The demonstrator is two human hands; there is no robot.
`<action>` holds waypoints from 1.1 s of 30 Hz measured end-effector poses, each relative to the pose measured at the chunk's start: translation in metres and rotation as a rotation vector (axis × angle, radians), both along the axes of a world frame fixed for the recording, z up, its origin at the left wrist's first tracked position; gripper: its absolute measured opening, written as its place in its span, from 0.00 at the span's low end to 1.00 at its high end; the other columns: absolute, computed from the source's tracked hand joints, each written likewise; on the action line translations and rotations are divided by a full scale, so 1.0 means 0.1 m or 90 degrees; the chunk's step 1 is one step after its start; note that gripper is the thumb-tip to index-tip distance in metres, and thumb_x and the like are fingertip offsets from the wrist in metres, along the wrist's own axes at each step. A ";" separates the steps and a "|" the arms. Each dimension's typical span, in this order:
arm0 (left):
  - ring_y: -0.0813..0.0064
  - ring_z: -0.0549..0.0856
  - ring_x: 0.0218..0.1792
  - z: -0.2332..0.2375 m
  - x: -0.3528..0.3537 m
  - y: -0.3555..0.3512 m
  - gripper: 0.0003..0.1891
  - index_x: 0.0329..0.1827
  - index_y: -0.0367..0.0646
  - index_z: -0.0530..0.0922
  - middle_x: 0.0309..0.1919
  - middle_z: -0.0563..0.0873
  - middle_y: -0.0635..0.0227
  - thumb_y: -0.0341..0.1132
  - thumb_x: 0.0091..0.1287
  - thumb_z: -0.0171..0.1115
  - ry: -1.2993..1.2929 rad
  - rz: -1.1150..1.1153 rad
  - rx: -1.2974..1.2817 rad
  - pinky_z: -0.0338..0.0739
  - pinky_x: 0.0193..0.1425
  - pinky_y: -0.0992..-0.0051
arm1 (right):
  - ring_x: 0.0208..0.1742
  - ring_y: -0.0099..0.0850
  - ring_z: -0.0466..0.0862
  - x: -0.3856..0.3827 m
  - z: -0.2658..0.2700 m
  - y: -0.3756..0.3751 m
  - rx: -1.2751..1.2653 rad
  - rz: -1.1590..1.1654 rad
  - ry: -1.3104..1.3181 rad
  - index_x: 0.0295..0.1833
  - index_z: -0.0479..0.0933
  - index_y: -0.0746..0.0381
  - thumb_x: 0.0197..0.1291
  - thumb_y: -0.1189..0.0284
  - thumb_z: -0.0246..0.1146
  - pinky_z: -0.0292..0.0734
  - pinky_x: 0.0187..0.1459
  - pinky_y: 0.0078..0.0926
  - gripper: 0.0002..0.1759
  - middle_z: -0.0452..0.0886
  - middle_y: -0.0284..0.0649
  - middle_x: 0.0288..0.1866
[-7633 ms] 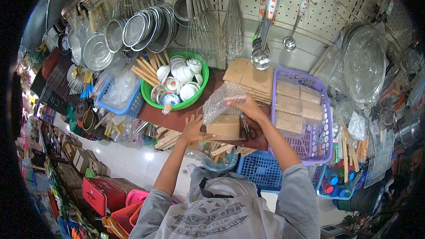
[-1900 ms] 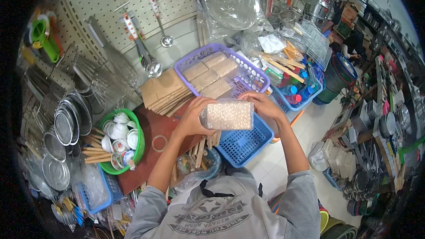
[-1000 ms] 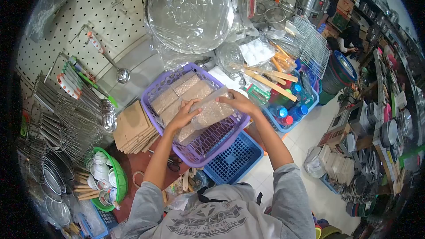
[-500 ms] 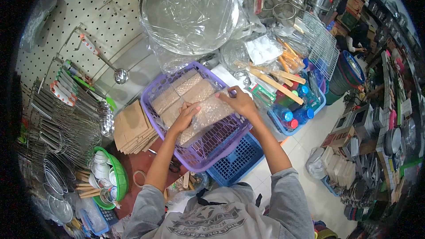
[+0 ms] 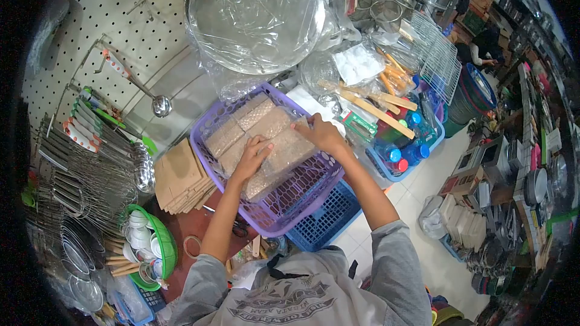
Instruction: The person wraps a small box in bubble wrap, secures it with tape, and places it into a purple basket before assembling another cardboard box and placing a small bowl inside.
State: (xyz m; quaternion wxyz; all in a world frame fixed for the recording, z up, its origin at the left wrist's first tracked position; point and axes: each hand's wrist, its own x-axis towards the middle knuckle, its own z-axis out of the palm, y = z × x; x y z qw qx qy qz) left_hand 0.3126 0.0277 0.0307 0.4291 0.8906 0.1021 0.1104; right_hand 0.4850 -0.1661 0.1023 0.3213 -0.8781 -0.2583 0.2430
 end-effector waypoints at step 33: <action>0.62 0.73 0.51 -0.06 0.04 -0.09 0.25 0.55 0.43 0.85 0.42 0.76 0.63 0.55 0.73 0.58 -0.024 0.082 0.142 0.63 0.59 0.61 | 0.48 0.65 0.83 -0.18 -0.44 -0.01 0.038 0.067 -0.105 0.75 0.57 0.65 0.74 0.59 0.53 0.76 0.53 0.56 0.32 0.82 0.70 0.45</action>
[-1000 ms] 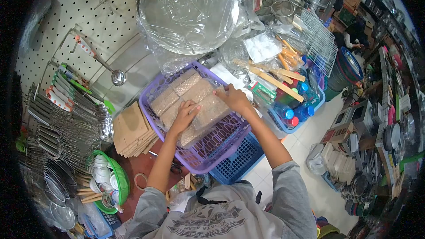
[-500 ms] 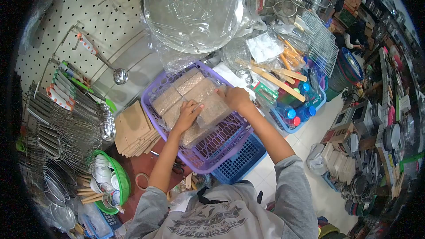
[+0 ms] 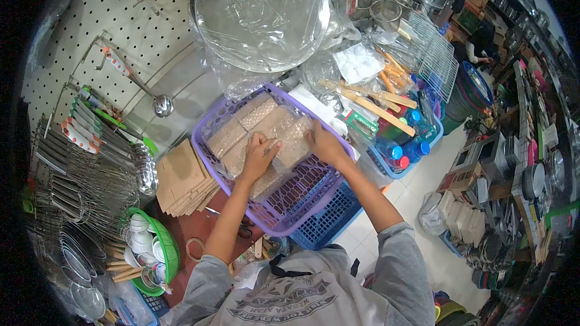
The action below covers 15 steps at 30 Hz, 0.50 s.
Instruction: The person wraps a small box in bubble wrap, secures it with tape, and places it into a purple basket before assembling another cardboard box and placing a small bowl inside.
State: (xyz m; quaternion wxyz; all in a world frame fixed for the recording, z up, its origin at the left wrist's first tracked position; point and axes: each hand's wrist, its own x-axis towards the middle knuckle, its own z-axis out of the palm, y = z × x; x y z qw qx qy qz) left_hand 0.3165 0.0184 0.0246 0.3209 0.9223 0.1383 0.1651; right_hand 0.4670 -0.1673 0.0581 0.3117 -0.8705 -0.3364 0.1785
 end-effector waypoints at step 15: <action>0.65 0.76 0.44 0.10 -0.03 -0.05 0.20 0.58 0.51 0.84 0.40 0.83 0.69 0.51 0.70 0.64 0.017 -0.001 -0.024 0.62 0.54 0.64 | 0.42 0.60 0.85 -0.10 -0.20 -0.03 -0.010 -0.030 -0.217 0.73 0.66 0.61 0.69 0.59 0.60 0.79 0.45 0.56 0.31 0.85 0.61 0.40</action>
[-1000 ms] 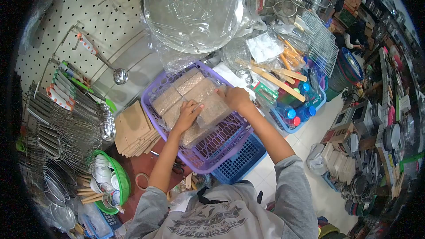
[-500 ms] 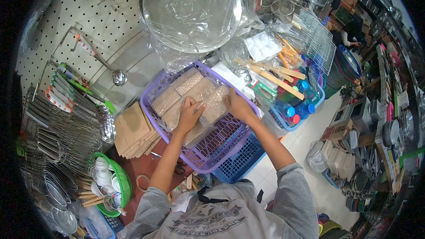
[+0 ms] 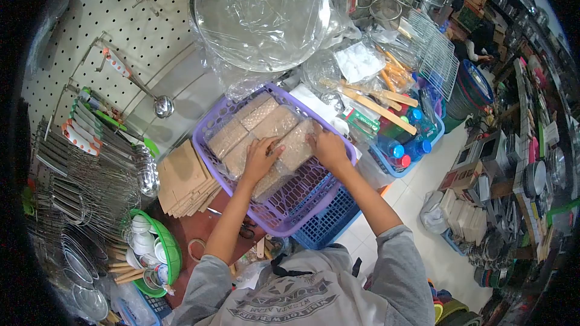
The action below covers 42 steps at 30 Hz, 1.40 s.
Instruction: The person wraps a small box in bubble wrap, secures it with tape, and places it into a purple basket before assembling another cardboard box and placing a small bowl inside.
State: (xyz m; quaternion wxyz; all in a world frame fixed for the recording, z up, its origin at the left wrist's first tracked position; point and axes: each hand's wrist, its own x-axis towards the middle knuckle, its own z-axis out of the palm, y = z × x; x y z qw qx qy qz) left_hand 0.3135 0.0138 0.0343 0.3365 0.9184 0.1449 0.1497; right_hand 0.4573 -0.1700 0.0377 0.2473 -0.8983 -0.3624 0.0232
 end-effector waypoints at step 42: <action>0.58 0.81 0.44 -0.02 0.06 -0.10 0.22 0.57 0.42 0.85 0.41 0.78 0.58 0.39 0.60 0.73 -0.075 -0.045 0.046 0.77 0.50 0.61 | 0.42 0.49 0.87 0.03 0.37 -0.06 -0.079 0.176 -0.085 0.70 0.73 0.50 0.55 0.72 0.64 0.83 0.42 0.48 0.33 0.76 0.49 0.64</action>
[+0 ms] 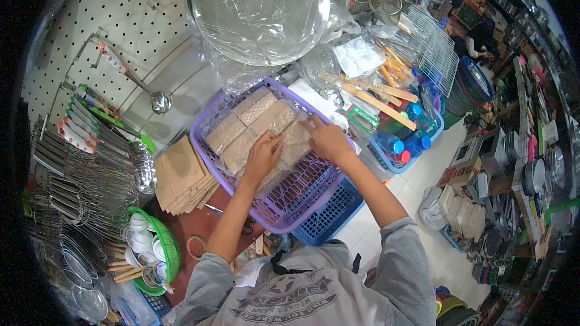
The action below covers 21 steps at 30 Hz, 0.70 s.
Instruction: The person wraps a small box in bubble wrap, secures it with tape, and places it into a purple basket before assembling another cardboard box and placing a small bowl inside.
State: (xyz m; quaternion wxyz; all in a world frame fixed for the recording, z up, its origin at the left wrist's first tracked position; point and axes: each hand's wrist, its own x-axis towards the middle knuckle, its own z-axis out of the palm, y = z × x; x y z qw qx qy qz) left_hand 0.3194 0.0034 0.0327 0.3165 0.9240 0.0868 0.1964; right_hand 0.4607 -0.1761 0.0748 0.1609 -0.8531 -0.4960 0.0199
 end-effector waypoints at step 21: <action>0.60 0.82 0.50 0.11 -0.02 -0.12 0.43 0.62 0.43 0.83 0.44 0.80 0.63 0.50 0.38 0.85 0.128 0.041 0.018 0.77 0.56 0.61 | 0.45 0.48 0.87 0.38 -0.17 0.17 -0.044 0.096 0.033 0.64 0.79 0.51 0.58 0.79 0.59 0.84 0.49 0.44 0.26 0.79 0.47 0.60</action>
